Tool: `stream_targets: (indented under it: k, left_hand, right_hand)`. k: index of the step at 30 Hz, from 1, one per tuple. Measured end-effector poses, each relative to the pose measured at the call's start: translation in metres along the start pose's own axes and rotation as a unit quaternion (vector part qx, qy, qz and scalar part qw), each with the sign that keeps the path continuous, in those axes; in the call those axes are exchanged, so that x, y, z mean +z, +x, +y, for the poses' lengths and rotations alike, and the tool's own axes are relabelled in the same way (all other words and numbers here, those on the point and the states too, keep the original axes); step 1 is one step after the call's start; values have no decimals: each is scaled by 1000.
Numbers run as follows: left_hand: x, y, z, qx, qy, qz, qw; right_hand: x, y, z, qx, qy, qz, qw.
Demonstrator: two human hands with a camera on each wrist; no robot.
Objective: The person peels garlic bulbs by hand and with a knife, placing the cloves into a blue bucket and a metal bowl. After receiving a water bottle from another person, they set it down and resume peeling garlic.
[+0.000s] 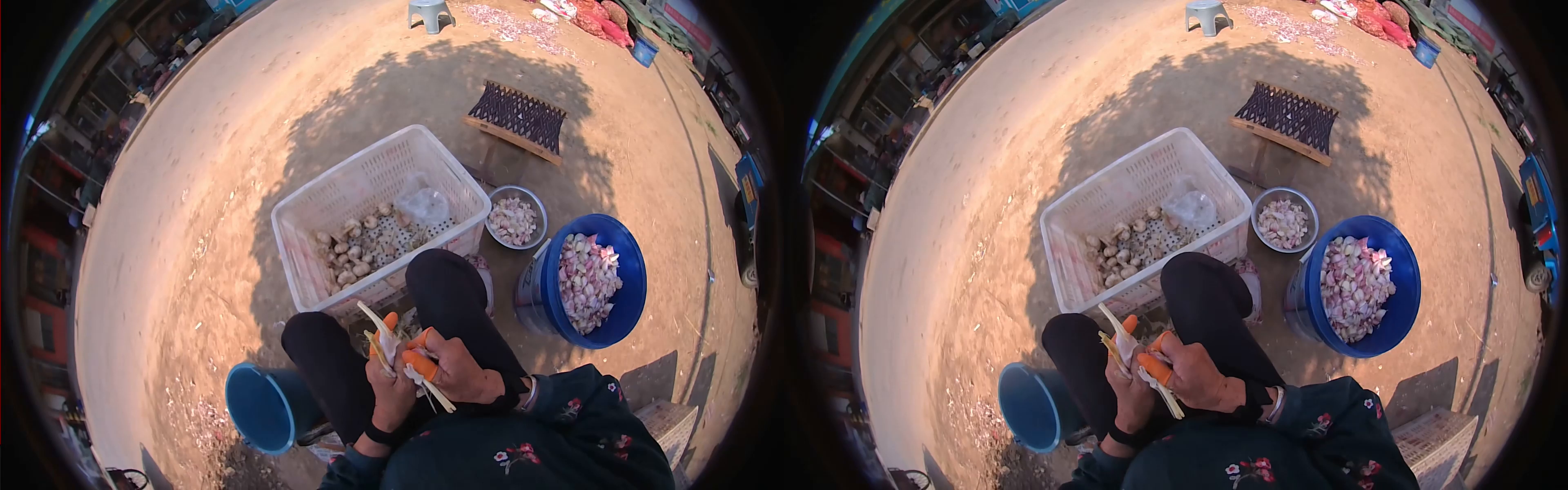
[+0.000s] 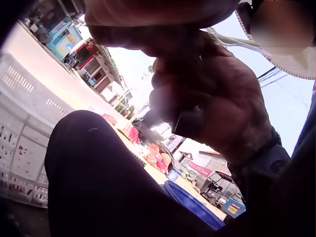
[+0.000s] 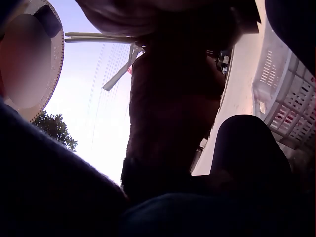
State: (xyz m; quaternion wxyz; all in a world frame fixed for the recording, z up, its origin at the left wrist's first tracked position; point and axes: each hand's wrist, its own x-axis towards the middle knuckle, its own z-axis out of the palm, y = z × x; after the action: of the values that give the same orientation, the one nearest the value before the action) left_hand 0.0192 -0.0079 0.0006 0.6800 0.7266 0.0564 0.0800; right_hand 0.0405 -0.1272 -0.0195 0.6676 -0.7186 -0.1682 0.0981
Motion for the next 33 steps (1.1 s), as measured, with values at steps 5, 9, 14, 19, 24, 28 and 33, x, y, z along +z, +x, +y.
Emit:
stream_targets:
  k: [5,9,14,19,24,28,33]
  left_hand:
    - [0,0,-3,-88,-88,9,992]
    - [4,-1,-4,-129,-172,29,976]
    - [6,-8,-14,-175,-362,29,915]
    - [-6,3,-11,-174,-399,19,900]
    - [-16,14,11,-240,-396,25,886]
    - [-22,14,14,-265,-484,-45,833]
    - [-28,14,12,-286,-489,-46,823]
  right_hand:
    - [-9,-1,-7,49,83,-57,994]
    - [-4,-4,1,43,140,-49,988]
    - [-12,2,-31,236,521,-64,818]
    - [-13,14,-44,240,442,-81,860]
    - [-35,21,-49,233,474,-63,847]
    - [-36,18,-46,227,488,-49,841]
    - [-34,19,-58,232,428,-27,873]
